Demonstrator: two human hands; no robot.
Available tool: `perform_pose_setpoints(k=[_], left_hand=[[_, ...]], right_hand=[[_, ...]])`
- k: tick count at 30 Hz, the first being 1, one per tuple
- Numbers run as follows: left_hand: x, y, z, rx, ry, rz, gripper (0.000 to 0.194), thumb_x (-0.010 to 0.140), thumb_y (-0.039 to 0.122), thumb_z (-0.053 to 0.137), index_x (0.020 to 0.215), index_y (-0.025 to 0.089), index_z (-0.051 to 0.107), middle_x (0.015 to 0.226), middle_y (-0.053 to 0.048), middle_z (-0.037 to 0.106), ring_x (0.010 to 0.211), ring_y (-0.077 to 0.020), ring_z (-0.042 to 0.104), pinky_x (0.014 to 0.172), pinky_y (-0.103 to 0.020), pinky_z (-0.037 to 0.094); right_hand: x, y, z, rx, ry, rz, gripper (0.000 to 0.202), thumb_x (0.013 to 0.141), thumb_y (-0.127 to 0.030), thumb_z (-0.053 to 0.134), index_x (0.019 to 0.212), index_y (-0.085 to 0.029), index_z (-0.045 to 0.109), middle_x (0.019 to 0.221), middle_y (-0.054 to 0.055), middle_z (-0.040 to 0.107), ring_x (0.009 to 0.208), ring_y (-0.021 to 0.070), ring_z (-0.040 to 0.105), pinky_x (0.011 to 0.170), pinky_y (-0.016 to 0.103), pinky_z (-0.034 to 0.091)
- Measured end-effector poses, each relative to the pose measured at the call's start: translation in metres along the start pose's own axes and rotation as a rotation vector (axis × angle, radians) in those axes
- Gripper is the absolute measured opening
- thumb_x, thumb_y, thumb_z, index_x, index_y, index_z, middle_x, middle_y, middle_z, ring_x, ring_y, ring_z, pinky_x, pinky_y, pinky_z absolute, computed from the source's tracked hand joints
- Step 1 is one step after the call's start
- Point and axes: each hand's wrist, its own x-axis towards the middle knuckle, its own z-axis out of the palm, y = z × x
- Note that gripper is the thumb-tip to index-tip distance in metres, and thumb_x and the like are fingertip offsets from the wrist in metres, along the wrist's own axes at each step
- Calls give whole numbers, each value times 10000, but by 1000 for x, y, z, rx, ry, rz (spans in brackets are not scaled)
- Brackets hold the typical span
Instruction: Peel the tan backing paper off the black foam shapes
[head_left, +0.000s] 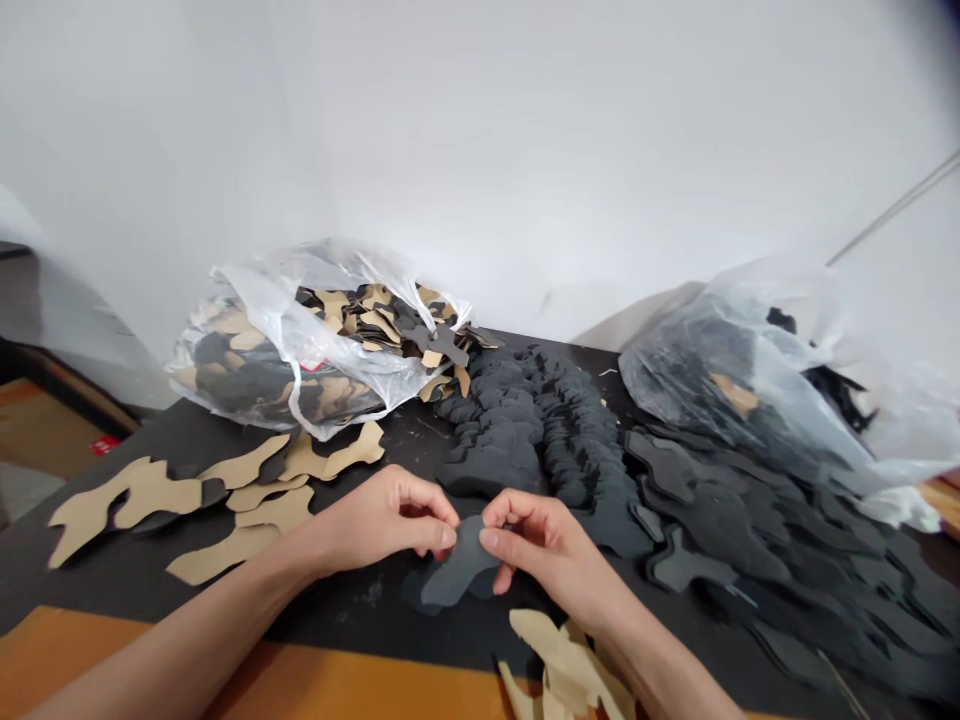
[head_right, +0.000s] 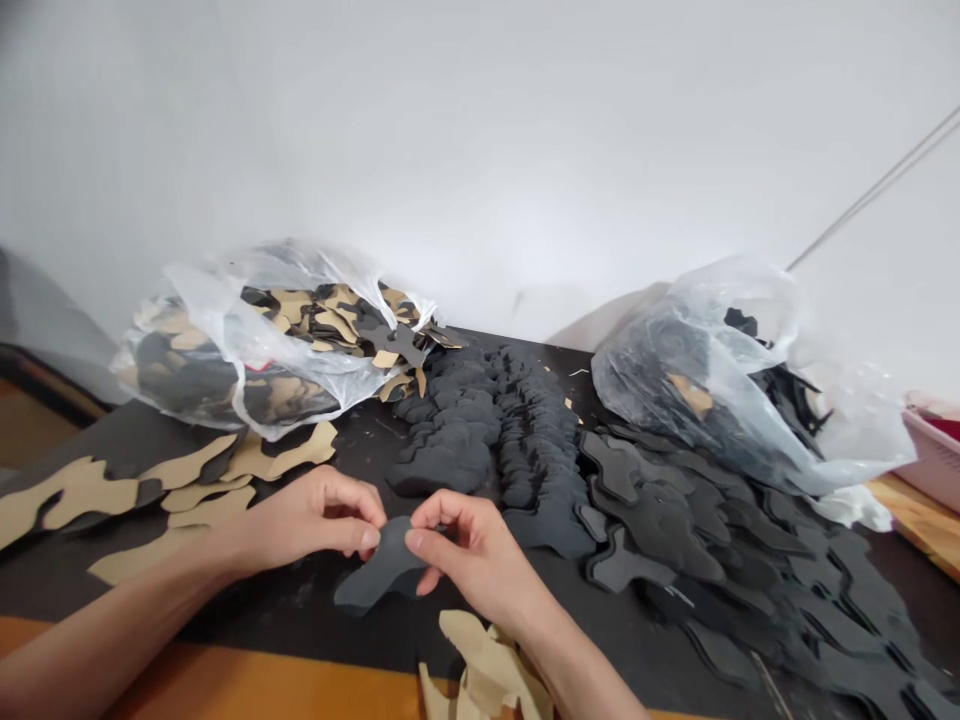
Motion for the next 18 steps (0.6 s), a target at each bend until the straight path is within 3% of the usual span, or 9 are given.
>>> perform_pose_setpoints(k=[7,13,18], left_hand=[[-3,1,-1,66,-30,27,89,749,219,659,726,147,706,673,13,653,621,-106,541,594,-204,383],[-5,-4,2,130,-209,39,100,735,248,656,737,149,672,660,24,592,595,-106,489,572,-214,373],[-2,-1,6,36,-101,29,70,752,230,589,774,168,611,695,39,558,642,-115,464,623,-228,362]], right_hand=[[-4,-1,1,-63,-35,-34,290,824,-412,744,815,-153,612,733,-22,616,628,93,619,639,213,466],[-6,1,1,-196,-114,-92,172,864,-310,703,829,-153,643,759,0,612,690,113,541,653,236,417],[-4,2,-1,-233,-7,-187,102,856,-250,697,832,-182,624,801,-4,594,706,119,534,651,240,424]])
